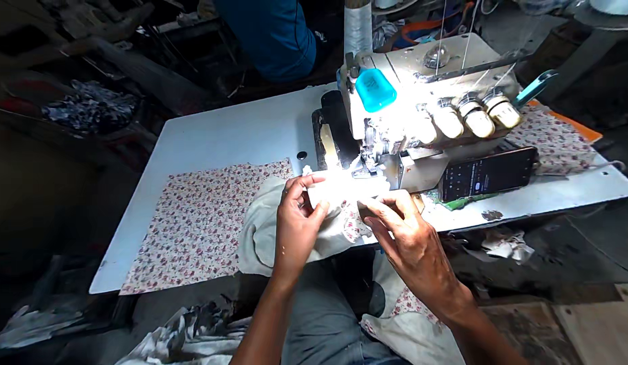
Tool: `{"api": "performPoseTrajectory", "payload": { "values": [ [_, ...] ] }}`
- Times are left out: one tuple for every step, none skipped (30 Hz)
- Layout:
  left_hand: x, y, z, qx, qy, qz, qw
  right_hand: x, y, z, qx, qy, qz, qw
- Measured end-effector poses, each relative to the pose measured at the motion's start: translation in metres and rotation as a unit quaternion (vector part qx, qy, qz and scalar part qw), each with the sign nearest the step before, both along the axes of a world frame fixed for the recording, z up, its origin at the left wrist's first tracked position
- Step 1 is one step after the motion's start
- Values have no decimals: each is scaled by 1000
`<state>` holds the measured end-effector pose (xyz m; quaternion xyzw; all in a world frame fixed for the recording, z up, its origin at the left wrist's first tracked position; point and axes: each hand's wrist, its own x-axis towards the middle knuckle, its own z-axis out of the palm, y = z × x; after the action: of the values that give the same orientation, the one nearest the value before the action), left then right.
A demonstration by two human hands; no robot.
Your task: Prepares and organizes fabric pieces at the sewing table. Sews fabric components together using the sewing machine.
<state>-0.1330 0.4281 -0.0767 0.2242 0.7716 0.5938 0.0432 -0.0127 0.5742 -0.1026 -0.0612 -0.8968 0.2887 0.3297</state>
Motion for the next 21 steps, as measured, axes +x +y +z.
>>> {"api": "performPoseTrajectory", "payload": {
  "values": [
    [7,0,-4,-6,25,4,1000,-2,1,1,-15,1,18,1000],
    [15,1,-7,-17,54,5,998,-5,3,2,-33,0,39,999],
    [23,3,-10,-30,88,4,996,-7,5,5,-52,-1,65,997],
    [31,4,-12,-47,132,4,990,-10,9,7,-70,0,93,993],
    [37,6,-14,-71,177,6,982,-11,14,8,-87,-1,118,989],
    [41,7,-16,-100,220,10,970,-12,20,9,-101,-5,138,985],
    [44,7,-17,-124,254,12,959,-10,28,9,-106,-17,146,983],
    [45,8,-19,-138,285,6,949,-8,36,9,-103,-29,147,983],
    [45,9,-21,-149,310,-11,939,-5,46,9,-92,-45,149,984],
    [46,10,-22,-159,330,-34,930,-2,55,10,-78,-57,148,984],
    [47,13,-24,-167,347,-60,921,1,62,11,-59,-61,145,986],
    [48,16,-24,-174,361,-87,912,3,69,11,-35,-57,138,988],
    [48,20,-24,-175,368,-111,907,4,73,12,-11,-47,134,990],
    [49,24,-24,-172,370,-126,904,4,76,13,6,-39,139,990],
    [48,27,-23,-165,371,-132,905,4,78,16,23,-43,151,987],
    [48,29,-21,-155,366,-131,908,3,79,18,39,-52,165,984],
    [46,30,-18,-149,363,-127,911,2,80,20,51,-66,175,981],
    [45,30,-16,-147,359,-125,913,1,82,23,64,-76,173,980],
    [43,30,-14,-149,356,-126,914,0,84,25,72,-81,164,981],
    [41,31,-12,-156,356,-131,912,0,87,28,83,-82,150,982],
    [40,32,-11,-162,358,-137,909,-1,88,30,95,-82,132,983]
  ]
}}
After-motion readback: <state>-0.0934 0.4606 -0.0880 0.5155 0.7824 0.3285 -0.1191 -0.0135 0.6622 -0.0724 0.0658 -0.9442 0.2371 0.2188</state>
